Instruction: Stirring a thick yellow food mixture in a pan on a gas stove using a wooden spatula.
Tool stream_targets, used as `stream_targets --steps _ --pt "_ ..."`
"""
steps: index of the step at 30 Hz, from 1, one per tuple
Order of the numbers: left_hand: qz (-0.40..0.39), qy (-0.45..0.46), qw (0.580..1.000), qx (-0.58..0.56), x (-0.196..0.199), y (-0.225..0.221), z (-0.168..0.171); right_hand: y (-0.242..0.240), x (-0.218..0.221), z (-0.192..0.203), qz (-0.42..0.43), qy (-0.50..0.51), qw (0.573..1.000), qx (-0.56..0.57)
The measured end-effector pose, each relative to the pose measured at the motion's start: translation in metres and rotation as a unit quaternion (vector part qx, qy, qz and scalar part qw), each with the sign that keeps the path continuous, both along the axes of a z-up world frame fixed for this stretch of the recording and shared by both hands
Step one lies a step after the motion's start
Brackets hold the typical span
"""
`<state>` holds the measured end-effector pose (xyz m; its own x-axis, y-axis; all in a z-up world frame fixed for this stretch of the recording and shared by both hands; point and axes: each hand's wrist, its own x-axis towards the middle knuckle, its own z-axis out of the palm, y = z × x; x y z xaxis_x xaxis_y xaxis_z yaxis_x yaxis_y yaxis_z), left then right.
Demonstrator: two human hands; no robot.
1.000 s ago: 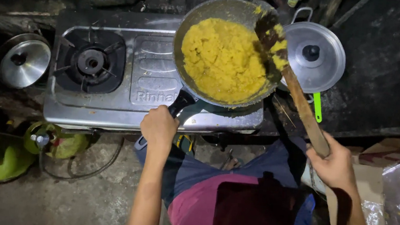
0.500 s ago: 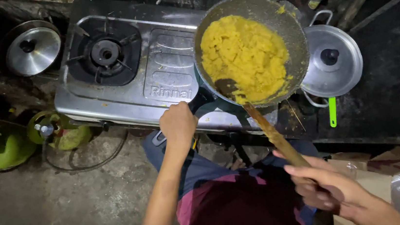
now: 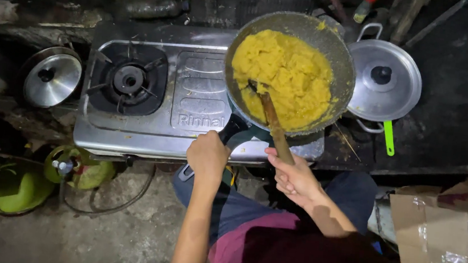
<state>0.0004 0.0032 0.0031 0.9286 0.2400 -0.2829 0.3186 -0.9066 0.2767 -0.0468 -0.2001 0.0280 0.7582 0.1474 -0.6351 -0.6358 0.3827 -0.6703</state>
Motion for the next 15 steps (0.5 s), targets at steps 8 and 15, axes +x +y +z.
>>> stream_targets --steps 8,15 --pt "0.006 -0.011 0.999 0.038 0.0 -0.002 -0.011 -0.011 -0.017 -0.038 0.0 -0.041 0.999 -0.03" --pt "0.019 0.001 0.998 0.058 0.001 -0.003 -0.014 -0.041 -0.033 -0.057 0.026 -0.123 0.992 -0.019"
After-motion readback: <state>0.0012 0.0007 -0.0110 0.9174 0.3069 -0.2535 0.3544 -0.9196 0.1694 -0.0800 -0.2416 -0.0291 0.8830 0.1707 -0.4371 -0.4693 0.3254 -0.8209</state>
